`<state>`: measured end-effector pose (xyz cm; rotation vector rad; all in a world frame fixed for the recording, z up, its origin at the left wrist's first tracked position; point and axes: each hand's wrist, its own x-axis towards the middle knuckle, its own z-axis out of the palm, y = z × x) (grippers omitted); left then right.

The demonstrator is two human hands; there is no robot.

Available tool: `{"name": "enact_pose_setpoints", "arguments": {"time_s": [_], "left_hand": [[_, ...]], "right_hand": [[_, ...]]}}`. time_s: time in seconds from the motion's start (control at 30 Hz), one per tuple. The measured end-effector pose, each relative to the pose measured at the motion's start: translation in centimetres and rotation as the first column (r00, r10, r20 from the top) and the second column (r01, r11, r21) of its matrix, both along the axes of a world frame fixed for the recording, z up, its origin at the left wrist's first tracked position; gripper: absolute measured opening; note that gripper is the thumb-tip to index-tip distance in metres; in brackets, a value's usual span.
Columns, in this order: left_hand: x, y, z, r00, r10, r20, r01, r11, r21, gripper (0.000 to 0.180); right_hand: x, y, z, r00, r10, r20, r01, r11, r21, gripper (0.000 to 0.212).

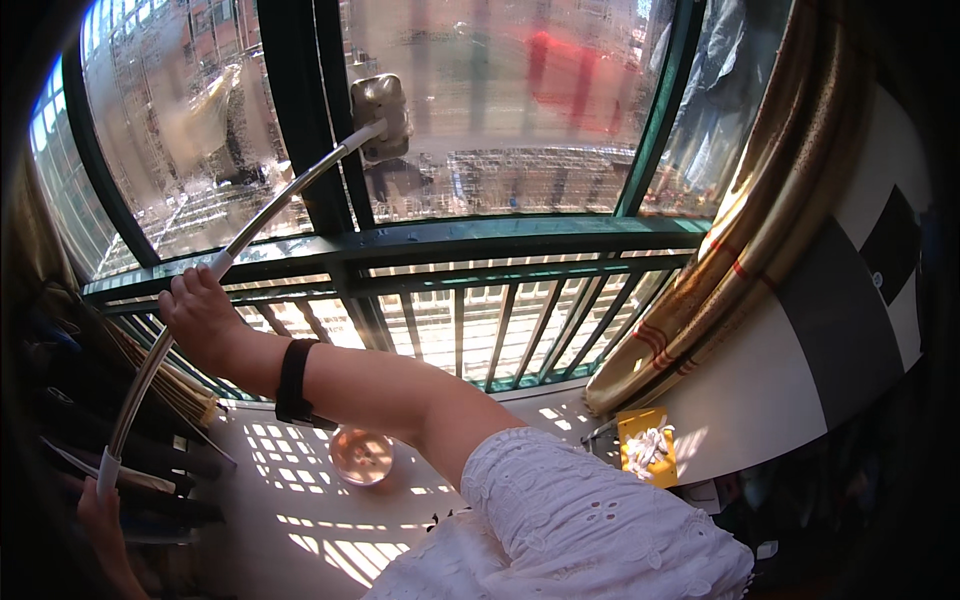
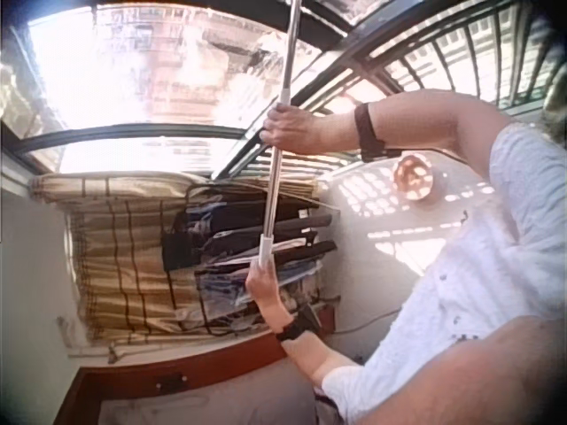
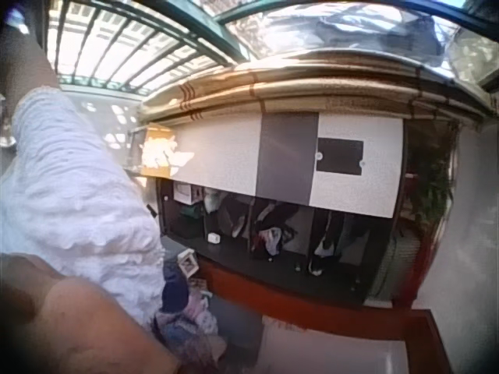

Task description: The recorder is cleaning the window using a squeegee with a handle.

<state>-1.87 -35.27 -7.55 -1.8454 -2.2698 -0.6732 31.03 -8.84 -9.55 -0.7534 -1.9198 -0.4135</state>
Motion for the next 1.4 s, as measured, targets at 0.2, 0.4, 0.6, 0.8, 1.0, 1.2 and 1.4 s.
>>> {"name": "enact_pose_setpoints", "arguments": {"time_s": [0.2,0.4,0.6,0.8,1.0,1.2,1.4], "left_hand": [[12.5,8.0,2.2,0.949,-0.175,-0.262,0.196,0.979,0.055,0.032],[27.1,20.2,2.8,0.791,-0.460,-0.404,0.513,0.858,0.028,0.037],[30.5,22.1,2.6,0.752,-0.487,-0.445,0.538,0.843,-0.013,0.040],[17.9,14.9,5.4,0.840,-0.296,-0.455,0.368,0.927,0.077,0.033],[5.6,1.6,7.7,0.872,0.082,-0.483,-0.070,0.997,0.043,0.031],[5.7,-3.3,8.8,0.870,-0.043,-0.491,0.008,0.997,-0.073,0.029],[14.1,6.4,4.7,0.928,-0.114,-0.356,0.129,0.991,0.020,0.032]], "right_hand": [[11.7,1.5,0.0,0.984,-0.177,0.011,0.177,0.984,0.017,0.009],[29.0,3.4,-3.3,0.854,-0.513,0.090,0.519,0.853,-0.063,0.018],[32.0,4.2,-4.9,0.856,-0.518,-0.009,0.514,0.852,-0.102,0.015],[18.1,3.4,-3.2,0.961,-0.239,-0.141,0.231,0.970,-0.069,0.012],[1.5,0.7,-2.2,0.952,0.045,-0.304,-0.056,0.998,-0.027,0.009],[0.0,-1.8,-2.2,0.969,0.161,-0.189,-0.179,0.981,-0.079,0.017],[11.3,0.9,-4.8,0.996,-0.022,-0.092,0.005,0.985,-0.174,0.007]]}}
